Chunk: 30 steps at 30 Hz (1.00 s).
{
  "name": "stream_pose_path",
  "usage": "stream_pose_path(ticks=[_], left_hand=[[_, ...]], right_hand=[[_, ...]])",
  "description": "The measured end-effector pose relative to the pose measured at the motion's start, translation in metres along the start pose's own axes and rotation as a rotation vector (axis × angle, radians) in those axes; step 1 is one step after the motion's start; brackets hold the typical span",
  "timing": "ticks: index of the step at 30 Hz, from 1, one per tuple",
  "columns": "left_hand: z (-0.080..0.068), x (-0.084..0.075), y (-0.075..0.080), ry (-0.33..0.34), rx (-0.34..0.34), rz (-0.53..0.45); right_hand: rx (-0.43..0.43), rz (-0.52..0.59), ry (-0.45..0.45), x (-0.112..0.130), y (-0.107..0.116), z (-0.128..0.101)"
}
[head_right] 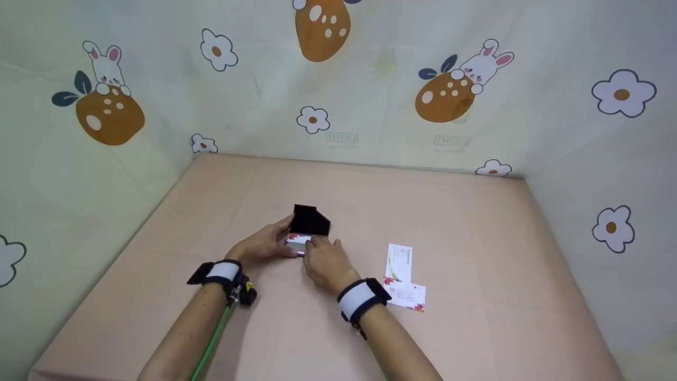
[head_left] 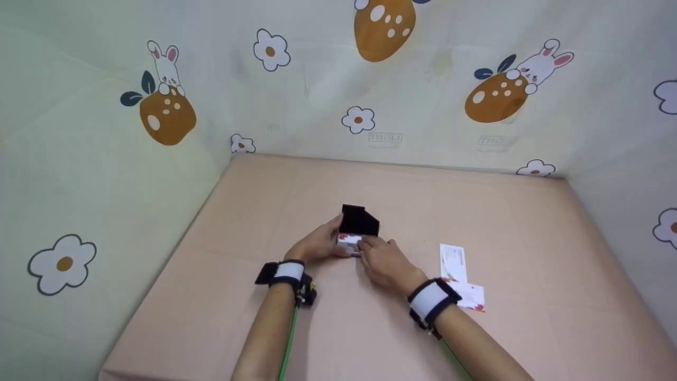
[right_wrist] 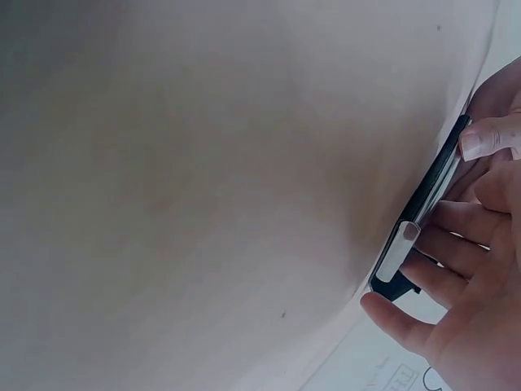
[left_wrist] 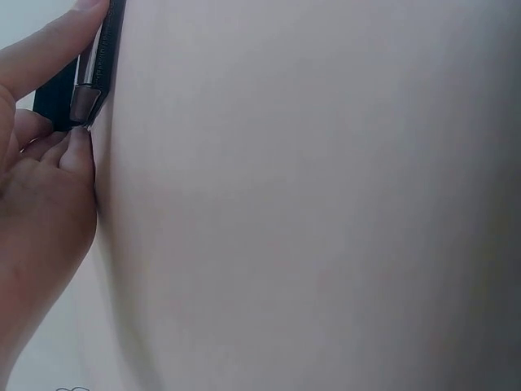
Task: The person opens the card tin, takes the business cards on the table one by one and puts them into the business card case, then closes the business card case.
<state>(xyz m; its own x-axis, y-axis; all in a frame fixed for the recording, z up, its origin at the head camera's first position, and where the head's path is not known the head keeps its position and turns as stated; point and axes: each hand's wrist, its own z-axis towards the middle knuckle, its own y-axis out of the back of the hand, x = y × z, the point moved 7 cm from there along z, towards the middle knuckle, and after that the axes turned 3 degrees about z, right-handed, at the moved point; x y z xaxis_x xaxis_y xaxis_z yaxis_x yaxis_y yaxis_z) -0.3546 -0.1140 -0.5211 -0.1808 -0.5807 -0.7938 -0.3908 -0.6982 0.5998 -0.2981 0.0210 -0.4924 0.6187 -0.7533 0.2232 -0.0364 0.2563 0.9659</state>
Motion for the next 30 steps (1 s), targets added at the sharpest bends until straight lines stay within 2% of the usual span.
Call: stream_pose_path(ticks=[10,18,30], left_hand=[[0.0,-0.002,0.0,-0.016,0.0,0.006],[0.0,0.002,-0.003,0.023,0.01,-0.05],[-0.002,-0.002,-0.001,0.013,-0.005,-0.02]], right_hand=[[-0.08,-0.094,0.021,0.008,0.005,-0.008],[-0.145,-0.07,-0.008,0.015,0.013,-0.025],[-0.197,-0.13,-0.008,0.009,0.023,-0.056]])
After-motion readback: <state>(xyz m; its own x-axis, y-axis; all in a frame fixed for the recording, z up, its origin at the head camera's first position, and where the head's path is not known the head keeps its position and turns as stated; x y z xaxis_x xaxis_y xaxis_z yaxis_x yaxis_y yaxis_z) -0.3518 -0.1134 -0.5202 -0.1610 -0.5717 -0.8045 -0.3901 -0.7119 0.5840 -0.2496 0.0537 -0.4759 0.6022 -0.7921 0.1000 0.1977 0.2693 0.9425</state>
